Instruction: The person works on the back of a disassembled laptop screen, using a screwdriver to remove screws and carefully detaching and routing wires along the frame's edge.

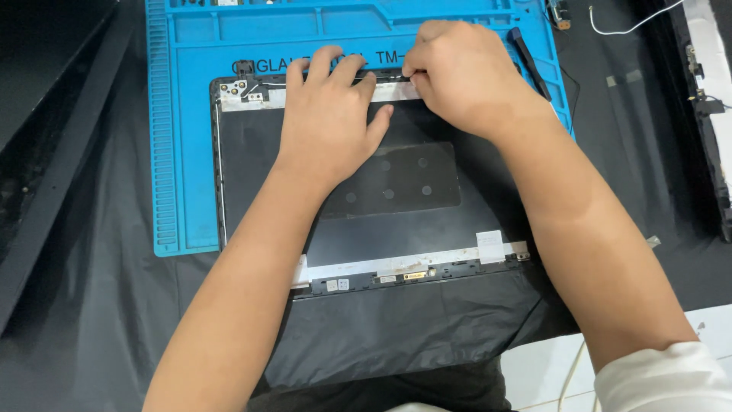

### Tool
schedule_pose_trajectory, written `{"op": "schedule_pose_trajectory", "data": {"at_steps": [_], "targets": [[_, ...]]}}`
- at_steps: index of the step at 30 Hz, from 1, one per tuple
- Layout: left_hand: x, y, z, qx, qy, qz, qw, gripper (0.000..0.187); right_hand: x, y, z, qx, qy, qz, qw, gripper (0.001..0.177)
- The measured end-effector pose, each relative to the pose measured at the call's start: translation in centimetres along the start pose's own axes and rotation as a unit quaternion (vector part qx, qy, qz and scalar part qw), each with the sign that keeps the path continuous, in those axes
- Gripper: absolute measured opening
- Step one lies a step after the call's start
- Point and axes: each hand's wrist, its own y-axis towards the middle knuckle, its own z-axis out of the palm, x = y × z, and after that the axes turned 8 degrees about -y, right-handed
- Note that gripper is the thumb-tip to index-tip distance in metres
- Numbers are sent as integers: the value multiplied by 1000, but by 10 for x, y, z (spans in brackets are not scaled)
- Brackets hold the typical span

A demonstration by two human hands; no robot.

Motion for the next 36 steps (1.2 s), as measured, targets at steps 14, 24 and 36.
{"op": "schedule_pose_trajectory", "data": {"at_steps": [14,24,36], "targets": [[0,-3,1,4,-21,10,1000,43,-15,-9,19,54,121,26,991,7],[1,-2,-1,23,-39,-17,999,46,-19,-5,-13,45,54,29,997,9],[1,-3,1,24,-41,-17,999,47,-30,-13,-13,40,-28,31,998,4]]}}
